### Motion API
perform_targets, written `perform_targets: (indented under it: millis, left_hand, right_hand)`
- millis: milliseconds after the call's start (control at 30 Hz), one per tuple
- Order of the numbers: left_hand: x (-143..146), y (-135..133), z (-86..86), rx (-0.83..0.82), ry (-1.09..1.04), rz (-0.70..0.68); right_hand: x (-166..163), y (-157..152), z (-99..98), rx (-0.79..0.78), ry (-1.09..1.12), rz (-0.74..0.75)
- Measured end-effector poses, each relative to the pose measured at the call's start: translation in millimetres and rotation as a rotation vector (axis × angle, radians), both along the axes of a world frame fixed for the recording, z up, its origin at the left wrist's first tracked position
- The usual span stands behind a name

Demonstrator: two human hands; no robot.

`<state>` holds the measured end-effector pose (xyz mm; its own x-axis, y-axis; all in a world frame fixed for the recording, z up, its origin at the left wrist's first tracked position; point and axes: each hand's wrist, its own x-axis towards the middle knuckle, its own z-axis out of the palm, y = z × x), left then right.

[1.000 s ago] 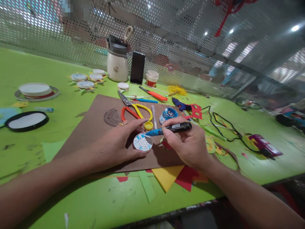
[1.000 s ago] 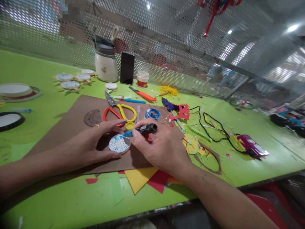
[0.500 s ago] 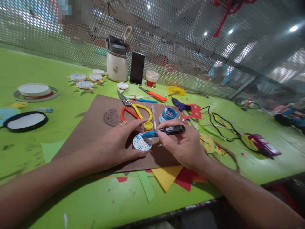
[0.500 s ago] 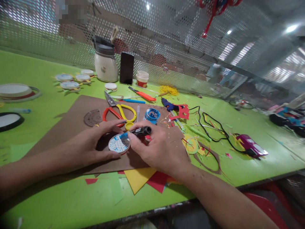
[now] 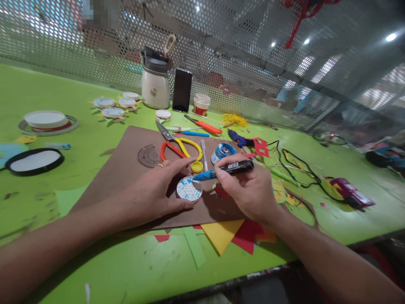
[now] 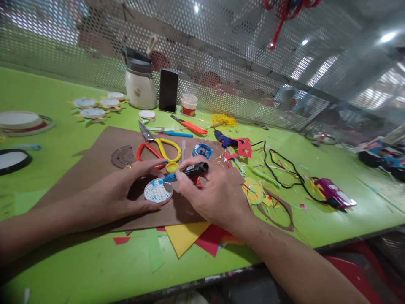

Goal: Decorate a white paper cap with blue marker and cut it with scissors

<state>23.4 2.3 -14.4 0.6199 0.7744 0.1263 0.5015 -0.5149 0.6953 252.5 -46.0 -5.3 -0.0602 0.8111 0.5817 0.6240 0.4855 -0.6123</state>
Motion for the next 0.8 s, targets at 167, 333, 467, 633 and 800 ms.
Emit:
perform_targets:
  millis: [167, 333, 467, 633, 800]
  left_hand:
    - [0.2, 0.5, -0.2, 0.021, -0.014, -0.015]
    - [0.0, 1.0, -0.4, 0.028, -0.001, -0.016]
    - [0.0, 1.1, -1.9, 0.042, 0.002, -0.004]
    - [-0.5, 0.9, -3.8, 0.072, 0.011, -0.003]
    - [-1.9, 1.5, -7.5, 0.098, 0.035, -0.012]
  right_hand:
    - [0.0, 0.0, 1.2, 0.022, -0.08, -0.001]
    - [-0.3, -1.4, 2.1, 0.033, -0.102, -0.006]
    - [-0.6, -2.4, 2.3, 0.043, -0.07, -0.013]
    - [-1.7, -2.5, 1.5, 0.027, -0.021, -0.007]
    - [-3.0, -2.8, 0.2, 0.017, -0.008, 0.021]
